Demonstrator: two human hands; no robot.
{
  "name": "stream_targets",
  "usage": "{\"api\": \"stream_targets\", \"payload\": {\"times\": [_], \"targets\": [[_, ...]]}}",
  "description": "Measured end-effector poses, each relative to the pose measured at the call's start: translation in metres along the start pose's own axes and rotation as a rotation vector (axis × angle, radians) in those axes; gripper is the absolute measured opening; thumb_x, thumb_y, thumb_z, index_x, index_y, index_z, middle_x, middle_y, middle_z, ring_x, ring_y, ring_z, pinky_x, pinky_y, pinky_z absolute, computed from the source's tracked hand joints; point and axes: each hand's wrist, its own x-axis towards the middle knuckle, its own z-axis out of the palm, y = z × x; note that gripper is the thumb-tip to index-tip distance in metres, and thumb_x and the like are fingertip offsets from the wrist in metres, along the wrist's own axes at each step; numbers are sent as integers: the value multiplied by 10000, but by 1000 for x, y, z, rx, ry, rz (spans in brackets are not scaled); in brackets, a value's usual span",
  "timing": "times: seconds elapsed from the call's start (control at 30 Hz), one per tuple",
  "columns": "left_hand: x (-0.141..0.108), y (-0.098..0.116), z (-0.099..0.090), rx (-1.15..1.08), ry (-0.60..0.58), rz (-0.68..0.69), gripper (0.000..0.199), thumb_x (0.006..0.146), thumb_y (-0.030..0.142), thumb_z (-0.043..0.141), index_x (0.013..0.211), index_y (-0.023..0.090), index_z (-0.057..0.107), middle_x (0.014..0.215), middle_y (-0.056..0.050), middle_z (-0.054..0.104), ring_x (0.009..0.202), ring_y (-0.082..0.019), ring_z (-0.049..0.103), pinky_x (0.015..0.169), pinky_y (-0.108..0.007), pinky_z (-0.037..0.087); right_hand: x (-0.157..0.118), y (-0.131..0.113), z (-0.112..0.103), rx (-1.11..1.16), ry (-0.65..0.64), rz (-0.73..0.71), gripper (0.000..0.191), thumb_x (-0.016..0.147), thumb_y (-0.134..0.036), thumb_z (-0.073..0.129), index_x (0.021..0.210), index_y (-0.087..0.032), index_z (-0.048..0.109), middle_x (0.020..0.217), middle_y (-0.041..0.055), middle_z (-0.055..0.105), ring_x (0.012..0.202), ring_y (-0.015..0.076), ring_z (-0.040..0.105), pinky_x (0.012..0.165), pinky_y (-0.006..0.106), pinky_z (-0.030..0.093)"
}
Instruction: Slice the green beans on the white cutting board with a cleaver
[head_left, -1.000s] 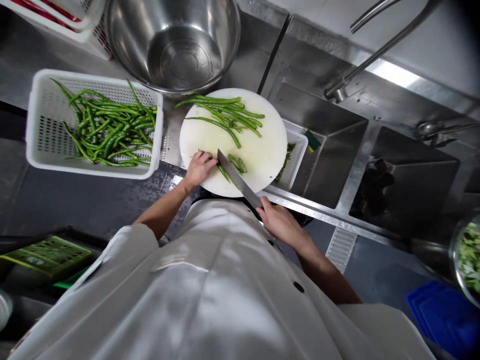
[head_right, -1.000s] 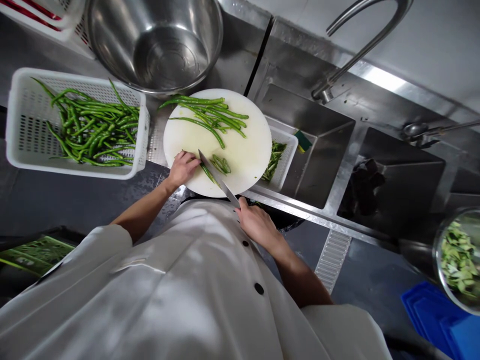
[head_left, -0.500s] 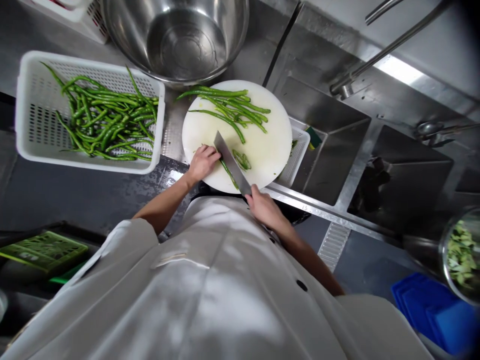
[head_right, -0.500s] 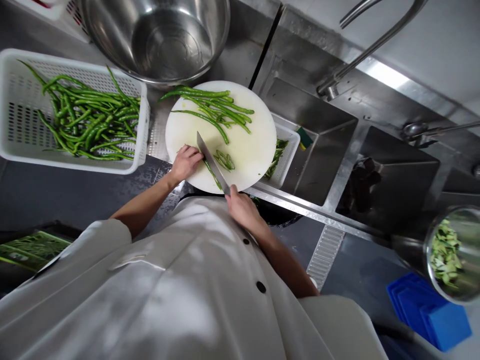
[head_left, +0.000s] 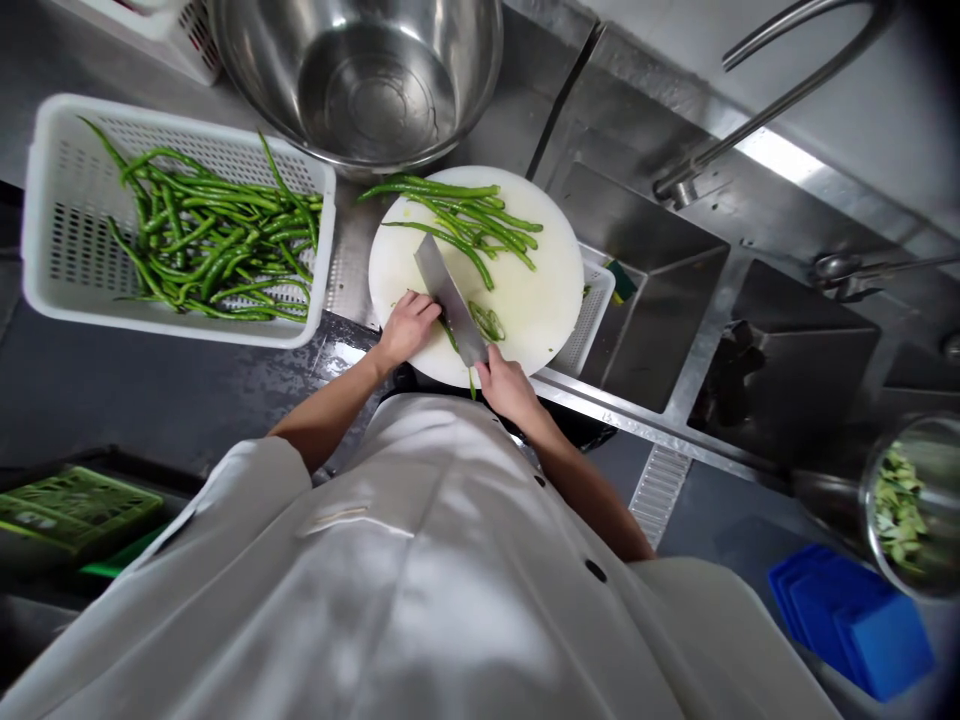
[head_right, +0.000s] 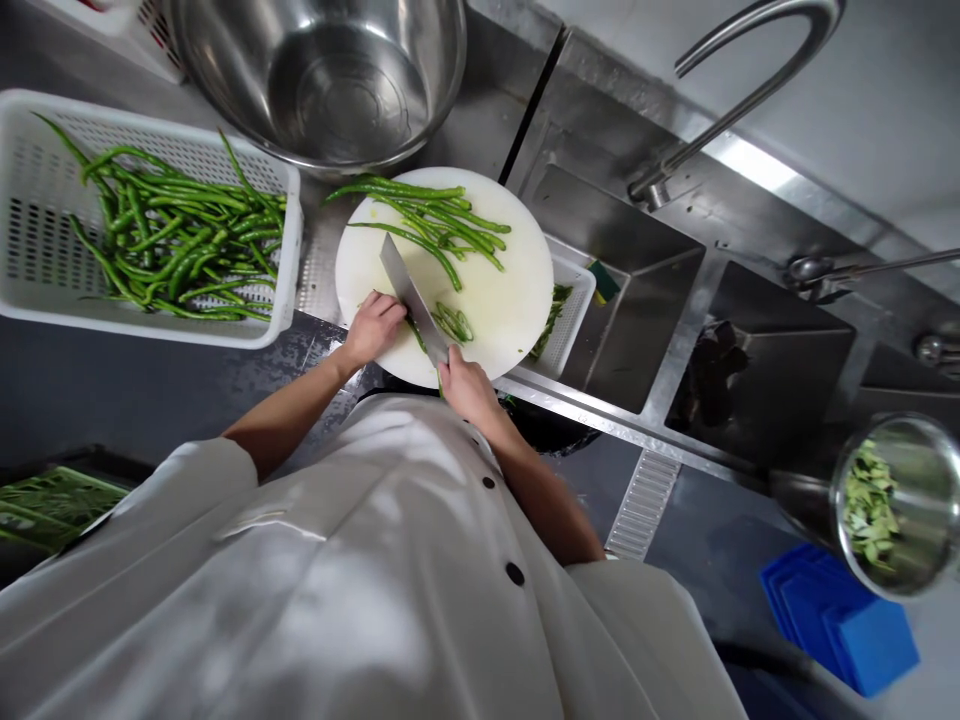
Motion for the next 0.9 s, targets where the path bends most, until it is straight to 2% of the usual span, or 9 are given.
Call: {"api": "stream_targets", "payload": {"times": [0.13, 0.27, 0.4, 0.47, 0.53, 0.6, 0.73, 0.8, 0.9], "targets": [[5, -8, -6, -21, 1, 5, 340, 1033, 154, 395, 1197, 201, 689, 1197, -119, 622, 1100, -265, 543, 996, -423, 520, 13, 22, -2, 72, 58, 4, 498, 1124, -403, 319, 1520, -145, 476, 1077, 158, 763, 1058, 339, 686, 879, 369, 476], [0, -27, -22, -37, -44, 19, 330, 1041, 180, 398, 1134, 201, 713, 1132, -129, 649, 1112, -282, 543, 1018, -439, 515, -26, 57, -22, -4, 153, -33, 454, 1126, -396, 305, 1442, -151, 518, 1033, 156, 758, 1017, 345, 683, 832, 359, 458], [-19, -53, -70, 24, 270, -182, 276, 1058, 272, 442, 1149, 233, 699, 1134, -132, 644, 1125, -300, 555, 996, -486, 510, -73, 78, -20, -100, 58, -165, 355, 1124, -385, 349, 1294, -196, 598, 1000, 120, 768, 953, 302, 701, 804, 330, 429], [-27, -62, -93, 50, 440, -268, 259, 1058, 320, 474, 1173, 249, 694, 1160, -139, 626, 1153, -310, 559, 1005, -502, 504, -80, 80, -8, -115, -36, -212, 319, 1123, -382, 373, 1247, -216, 615, 991, 95, 774, 914, 277, 706, 777, 316, 421], [-28, -63, -101, 53, 489, -277, 252, 1056, 348, 498, 1184, 259, 695, 1175, -140, 616, 1169, -311, 563, 1012, -499, 505, -74, 81, 7, -81, -80, -222, 304, 1120, -385, 387, 1231, -223, 619, 989, 79, 778, 891, 262, 708, 764, 308, 424], [-23, -54, -87, 31, 407, -214, 251, 1060, 353, 501, 1186, 256, 696, 1168, -126, 621, 1161, -296, 569, 1003, -475, 515, -60, 87, 19, -5, -40, -199, 306, 1114, -391, 396, 1231, -225, 625, 1003, 81, 780, 896, 259, 710, 774, 307, 442], [-4, -18, -23, -39, 104, -29, 279, 1072, 276, 462, 1195, 220, 706, 1150, -106, 640, 1116, -260, 576, 978, -414, 531, -29, 122, 14, 103, 147, -99, 307, 1087, -396, 428, 1173, -217, 663, 1052, 118, 784, 935, 281, 717, 821, 330, 482], [4, -2, 2, -20, 36, 18, 313, 1074, 225, 426, 1183, 199, 717, 1146, -117, 655, 1099, -264, 579, 981, -416, 535, -23, 139, 0, 78, 204, -61, 296, 1067, -374, 459, 1179, -206, 674, 1061, 134, 788, 944, 297, 720, 832, 343, 487], [7, 7, 12, 11, 27, 66, 318, 1076, 214, 418, 1169, 181, 720, 1155, -134, 679, 1091, -280, 591, 999, -455, 543, -30, 140, -19, -57, 215, -9, 350, 1069, -373, 461, 1296, -183, 649, 1025, 150, 787, 926, 319, 719, 797, 349, 471]]}}
